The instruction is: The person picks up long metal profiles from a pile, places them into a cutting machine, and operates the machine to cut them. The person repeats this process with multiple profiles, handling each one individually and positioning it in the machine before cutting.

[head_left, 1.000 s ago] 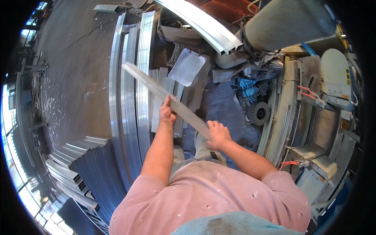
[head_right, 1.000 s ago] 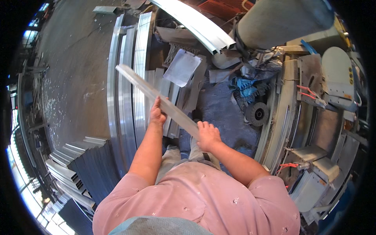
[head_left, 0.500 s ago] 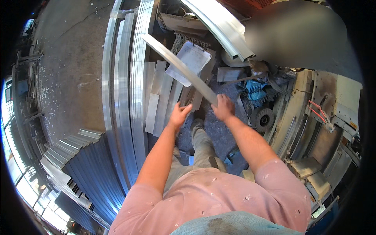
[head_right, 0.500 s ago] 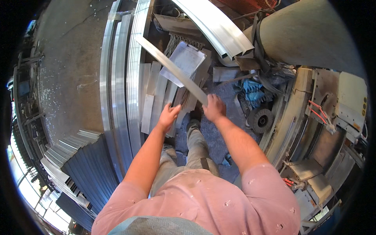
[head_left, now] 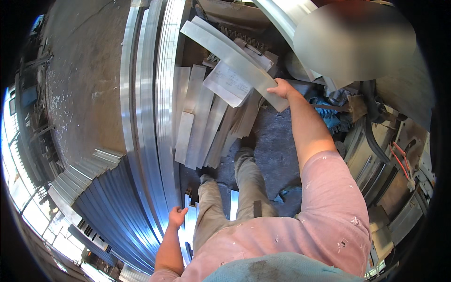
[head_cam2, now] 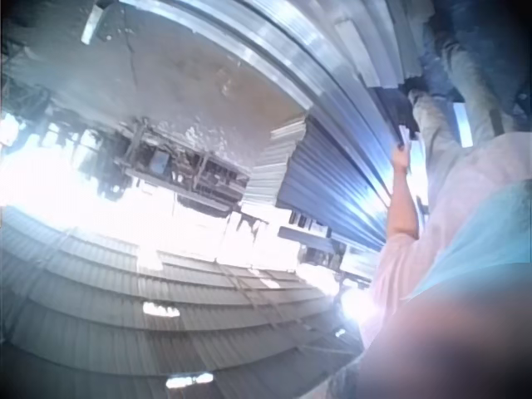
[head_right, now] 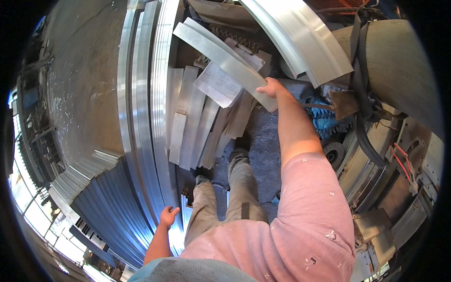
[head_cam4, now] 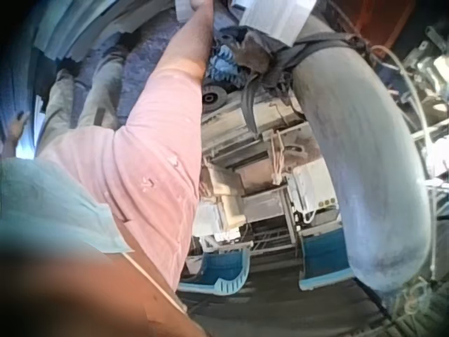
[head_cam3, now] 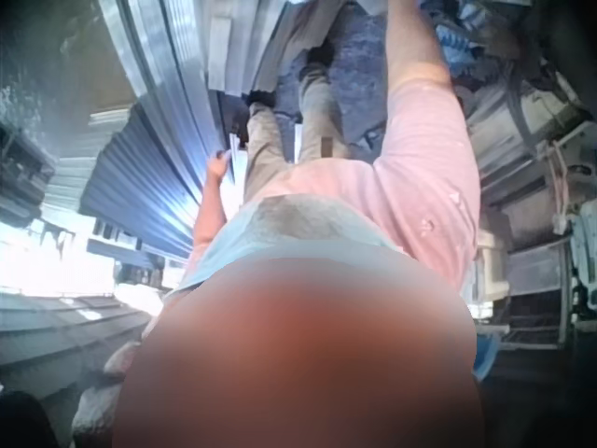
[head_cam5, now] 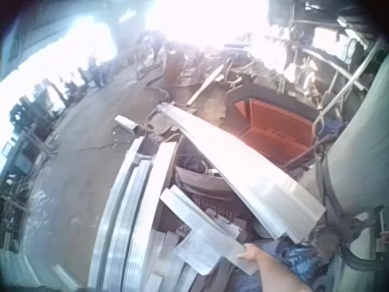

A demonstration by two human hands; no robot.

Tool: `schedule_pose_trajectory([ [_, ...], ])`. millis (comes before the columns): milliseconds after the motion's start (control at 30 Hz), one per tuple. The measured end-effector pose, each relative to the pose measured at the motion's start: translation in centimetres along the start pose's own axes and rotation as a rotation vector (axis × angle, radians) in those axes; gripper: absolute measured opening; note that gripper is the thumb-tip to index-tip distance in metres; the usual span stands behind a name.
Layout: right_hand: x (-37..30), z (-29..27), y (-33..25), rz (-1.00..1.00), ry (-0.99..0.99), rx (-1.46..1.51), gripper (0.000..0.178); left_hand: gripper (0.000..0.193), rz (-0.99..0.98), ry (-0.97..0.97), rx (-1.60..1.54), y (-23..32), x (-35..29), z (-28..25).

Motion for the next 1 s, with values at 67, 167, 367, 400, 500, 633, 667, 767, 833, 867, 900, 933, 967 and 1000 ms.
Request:
schedule_pose_trajectory([
  [67, 0.8, 0.7, 0.4, 0.075, 0.131, -0.18, 0.073, 0.072, 0.015, -0.033, 0.014, -1.0, -0.5, 1.1],
  [167, -1.2, 1.0, -1.2, 0.261, 0.304, -0.366, 0.071, 0.072, 0.082, -0.079, -0.07, 1.4, 0.4, 3.7],
  [367, -15.3, 5.7, -3.6, -0.019, 0.362, -0.319, 0.07, 0.076, 0.355, -0.185, -0.243, 11.8, -0.8, 4.5],
  [400, -17.7, 6.7, -2.8, 0.009, 0.251, -0.281, 0.07, 0.075, 0.437, -0.201, -0.254, 13.4, -1.3, 3.6],
  [500, -26.3, 9.7, 2.1, 0.063, -0.008, -0.047, 0.06, 0.074, 0.51, -0.214, -0.293, 16.3, -2.5, 0.6],
  [633, -37.5, 9.8, 8.9, 0.309, -0.2, 0.004, 0.05, 0.076, 0.611, -0.133, -0.246, 15.6, -3.1, -4.0],
  [667, -40.9, 9.5, 10.1, 0.386, 0.029, -0.001, 0.042, 0.076, 0.641, -0.11, -0.212, 14.9, -2.8, -5.2],
  [767, -48.8, 6.7, 12.1, 0.665, 0.122, 0.151, 0.035, 0.079, 0.714, -0.047, -0.098, 11.8, -1.8, -8.4],
  [833, -53.4, 5.8, 11.8, 0.731, 0.227, 0.383, 0.025, 0.075, 0.749, 0.005, 0.005, 8.9, -0.8, -10.5],
  [867, -54.8, 5.8, 11.0, 0.714, 0.283, 0.451, 0.024, 0.082, 0.762, -0.002, 0.029, 7.5, -0.2, -11.6],
  [900, -56.7, 6.1, 10.5, 0.71, 0.339, 0.495, 0.024, 0.083, 0.775, 0.013, 0.069, 5.8, 0.4, -12.5],
  [933, -58.8, 6.9, 10.0, 0.729, 0.41, 0.521, 0.023, 0.084, 0.77, 0.017, 0.12, 4.4, 1.3, -13.5],
  [967, -60.2, 8.3, 9.2, 0.706, 0.412, 0.61, 0.023, 0.085, 0.771, 0.036, 0.176, 3.1, 2.0, -14.4],
  [1000, -61.5, 10.1, 8.3, 0.703, 0.43, 0.683, 0.023, 0.087, 0.78, 0.052, 0.215, 1.5, 2.8, -15.4],
])
Point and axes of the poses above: each hand's wrist, its own x-axis towards the middle knuckle, its own z-axis out of the palm, y = z × x, the point moved 2 cm from there along x, towards the middle knuckle, and after that the axes turned 9 degrees about y, right-handed, at the moved point
